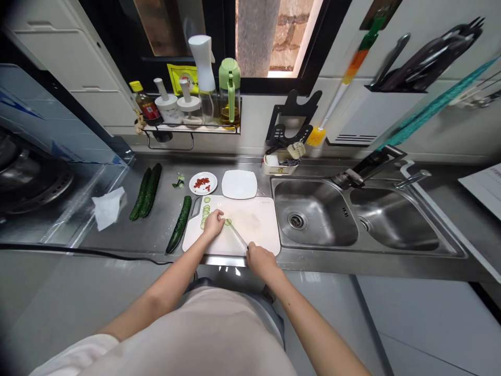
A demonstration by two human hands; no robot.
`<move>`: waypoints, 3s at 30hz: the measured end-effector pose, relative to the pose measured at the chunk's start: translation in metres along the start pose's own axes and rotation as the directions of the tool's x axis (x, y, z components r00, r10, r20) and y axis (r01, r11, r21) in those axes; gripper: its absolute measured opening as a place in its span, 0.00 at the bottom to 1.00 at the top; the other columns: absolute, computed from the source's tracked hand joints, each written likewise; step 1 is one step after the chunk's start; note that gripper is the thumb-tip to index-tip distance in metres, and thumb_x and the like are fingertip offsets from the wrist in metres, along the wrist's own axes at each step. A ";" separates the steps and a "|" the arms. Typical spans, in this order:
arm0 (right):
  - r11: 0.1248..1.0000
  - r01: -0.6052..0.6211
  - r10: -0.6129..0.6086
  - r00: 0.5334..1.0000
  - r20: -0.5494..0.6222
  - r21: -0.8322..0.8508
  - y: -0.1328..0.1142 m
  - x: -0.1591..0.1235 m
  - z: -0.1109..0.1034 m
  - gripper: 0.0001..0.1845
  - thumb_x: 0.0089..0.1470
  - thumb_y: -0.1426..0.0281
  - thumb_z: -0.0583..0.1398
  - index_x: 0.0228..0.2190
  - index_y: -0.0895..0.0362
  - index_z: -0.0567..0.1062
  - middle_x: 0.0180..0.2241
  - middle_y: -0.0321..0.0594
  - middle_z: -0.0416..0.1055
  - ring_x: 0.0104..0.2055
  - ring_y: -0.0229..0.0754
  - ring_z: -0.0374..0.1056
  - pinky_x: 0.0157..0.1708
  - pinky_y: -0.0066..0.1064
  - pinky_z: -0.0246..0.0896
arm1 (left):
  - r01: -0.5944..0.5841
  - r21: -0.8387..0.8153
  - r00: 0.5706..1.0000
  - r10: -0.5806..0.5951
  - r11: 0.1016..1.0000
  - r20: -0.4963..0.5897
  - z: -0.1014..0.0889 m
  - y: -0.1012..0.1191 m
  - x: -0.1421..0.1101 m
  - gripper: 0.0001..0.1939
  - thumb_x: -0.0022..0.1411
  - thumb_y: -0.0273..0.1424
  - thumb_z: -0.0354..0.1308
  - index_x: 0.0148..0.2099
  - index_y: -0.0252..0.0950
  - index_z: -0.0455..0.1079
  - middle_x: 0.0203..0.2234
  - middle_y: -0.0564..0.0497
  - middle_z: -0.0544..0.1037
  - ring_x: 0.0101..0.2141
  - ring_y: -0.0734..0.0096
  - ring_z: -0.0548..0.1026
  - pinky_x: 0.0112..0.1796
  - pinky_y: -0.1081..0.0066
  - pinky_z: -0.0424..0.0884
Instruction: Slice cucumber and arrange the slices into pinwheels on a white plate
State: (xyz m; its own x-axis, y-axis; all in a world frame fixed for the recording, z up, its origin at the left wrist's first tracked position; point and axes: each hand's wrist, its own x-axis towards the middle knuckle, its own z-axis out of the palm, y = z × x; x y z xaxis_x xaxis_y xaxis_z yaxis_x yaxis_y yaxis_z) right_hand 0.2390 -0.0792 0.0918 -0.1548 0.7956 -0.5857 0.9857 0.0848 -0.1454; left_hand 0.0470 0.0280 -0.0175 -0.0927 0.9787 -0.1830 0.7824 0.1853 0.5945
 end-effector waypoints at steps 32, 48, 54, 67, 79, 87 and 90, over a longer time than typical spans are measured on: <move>0.998 0.035 -0.034 0.999 0.021 -0.049 0.016 -0.003 -0.008 0.15 0.63 0.65 0.46 0.44 0.58 0.67 0.42 0.53 0.74 0.45 0.52 0.71 0.39 0.36 0.58 | -0.009 0.006 1.000 0.009 1.000 -0.009 -0.001 0.001 -0.001 0.11 0.57 0.26 0.56 0.44 0.38 0.68 0.30 0.51 0.74 0.38 0.66 0.72 0.41 0.70 0.65; 0.950 -0.193 0.247 0.945 -0.213 0.245 0.037 0.014 0.022 0.20 0.64 0.60 0.47 0.39 0.60 0.71 0.38 0.51 0.75 0.41 0.46 0.71 0.32 0.28 0.51 | -0.093 -0.017 0.995 0.092 0.996 -0.041 0.006 0.000 -0.018 0.13 0.60 0.32 0.55 0.48 0.38 0.68 0.39 0.47 0.70 0.41 0.66 0.71 0.46 0.68 0.64; 0.919 -0.228 0.314 0.916 -0.249 0.321 0.043 0.035 0.026 0.25 0.63 0.56 0.46 0.37 0.61 0.74 0.38 0.54 0.76 0.41 0.46 0.71 0.32 0.28 0.53 | -0.141 -0.009 0.988 0.140 0.990 -0.060 0.008 -0.001 -0.024 0.12 0.60 0.32 0.55 0.47 0.37 0.69 0.40 0.47 0.70 0.43 0.65 0.71 0.46 0.68 0.64; 0.901 -0.291 0.367 0.907 -0.205 0.322 0.033 0.044 0.026 0.26 0.64 0.57 0.45 0.44 0.62 0.72 0.42 0.57 0.74 0.45 0.49 0.71 0.40 0.33 0.58 | -0.093 0.042 0.994 0.095 0.995 -0.057 0.005 0.005 -0.023 0.07 0.60 0.31 0.54 0.40 0.38 0.70 0.38 0.48 0.71 0.41 0.66 0.70 0.43 0.69 0.64; 0.903 -0.284 0.360 0.910 -0.205 0.324 0.035 0.045 0.026 0.25 0.64 0.58 0.45 0.44 0.62 0.73 0.43 0.57 0.74 0.46 0.49 0.70 0.42 0.32 0.58 | -0.064 -0.096 0.998 0.061 0.993 -0.032 -0.002 0.014 -0.021 0.01 0.57 0.28 0.57 0.33 0.37 0.70 0.33 0.50 0.76 0.36 0.69 0.72 0.36 0.72 0.63; 0.901 -0.290 0.363 0.912 -0.193 0.323 0.035 0.046 0.025 0.25 0.63 0.58 0.45 0.45 0.63 0.73 0.43 0.56 0.74 0.46 0.48 0.70 0.41 0.32 0.58 | -0.037 -0.319 0.996 0.008 0.947 -0.093 -0.007 0.006 -0.040 0.02 0.56 0.29 0.57 0.33 0.37 0.70 0.25 0.53 0.75 0.28 0.74 0.72 0.32 0.75 0.64; 0.906 -0.282 0.355 0.913 -0.202 0.316 0.035 0.047 0.025 0.25 0.63 0.59 0.45 0.45 0.63 0.73 0.42 0.57 0.74 0.46 0.49 0.70 0.42 0.32 0.58 | -0.021 -0.288 0.992 -0.016 0.958 -0.125 -0.014 -0.008 -0.049 0.03 0.56 0.29 0.56 0.34 0.38 0.70 0.25 0.53 0.74 0.27 0.73 0.71 0.32 0.74 0.64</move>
State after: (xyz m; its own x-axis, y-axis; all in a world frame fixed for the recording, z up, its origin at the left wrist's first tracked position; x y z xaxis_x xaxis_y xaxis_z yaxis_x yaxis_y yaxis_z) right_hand 0.2651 -0.0540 0.0396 0.2220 0.8774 -0.4254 0.9156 -0.3375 -0.2184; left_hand 0.0368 -0.0199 -0.0022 -0.1816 0.9790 -0.0928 0.5741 0.1821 0.7983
